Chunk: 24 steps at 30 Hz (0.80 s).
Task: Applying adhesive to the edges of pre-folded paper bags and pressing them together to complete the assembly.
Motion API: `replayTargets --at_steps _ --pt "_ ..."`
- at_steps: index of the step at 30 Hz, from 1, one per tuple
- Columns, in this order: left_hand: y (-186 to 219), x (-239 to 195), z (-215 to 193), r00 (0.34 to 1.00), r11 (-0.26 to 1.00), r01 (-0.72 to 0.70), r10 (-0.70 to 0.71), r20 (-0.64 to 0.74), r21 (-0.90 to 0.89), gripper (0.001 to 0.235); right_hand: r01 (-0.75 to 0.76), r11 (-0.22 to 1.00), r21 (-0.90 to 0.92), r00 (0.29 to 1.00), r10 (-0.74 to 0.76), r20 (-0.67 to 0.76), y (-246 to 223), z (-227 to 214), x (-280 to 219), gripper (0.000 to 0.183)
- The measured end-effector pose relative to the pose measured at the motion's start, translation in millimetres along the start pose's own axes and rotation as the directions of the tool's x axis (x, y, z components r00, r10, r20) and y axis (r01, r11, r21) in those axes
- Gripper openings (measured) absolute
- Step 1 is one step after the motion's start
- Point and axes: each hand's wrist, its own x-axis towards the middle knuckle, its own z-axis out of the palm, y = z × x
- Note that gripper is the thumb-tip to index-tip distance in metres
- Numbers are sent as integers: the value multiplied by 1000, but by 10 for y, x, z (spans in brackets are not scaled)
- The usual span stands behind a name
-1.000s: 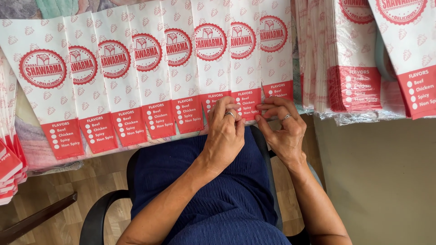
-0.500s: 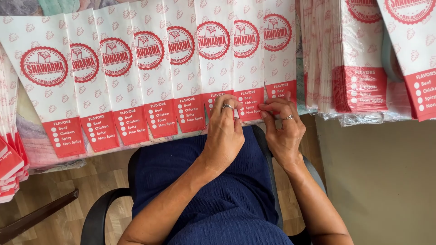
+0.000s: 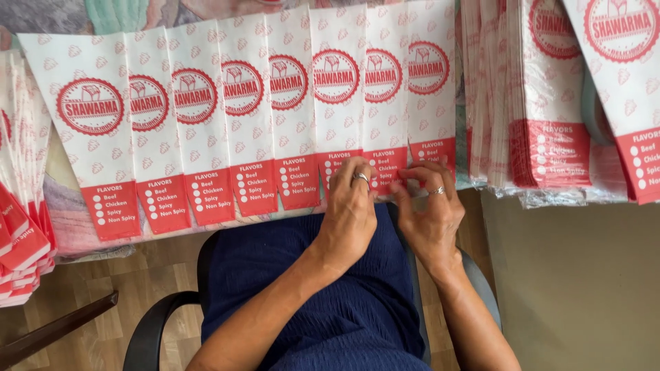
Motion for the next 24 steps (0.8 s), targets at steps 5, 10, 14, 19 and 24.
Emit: replayTargets --at_steps 5,10,14,19,24 --pt "34 -88 21 997 997 -66 68 -44 46 23 -11 1000 25 1000 10 15 184 62 -163 25" --pt "51 -141 79 990 991 -108 114 -80 75 25 -52 993 107 998 55 -27 -71 -64 -6 18" --pt "165 -152 -88 968 979 -200 204 -146 36 22 25 993 113 996 -15 -87 -156 -103 20 22" --pt "28 -243 -497 941 969 -240 248 -230 63 24 163 978 129 986 -165 5 -104 47 -69 20" --pt "-210 -266 -640 939 943 -294 315 -138 155 23 270 943 194 946 -297 127 -114 219 -82 17"
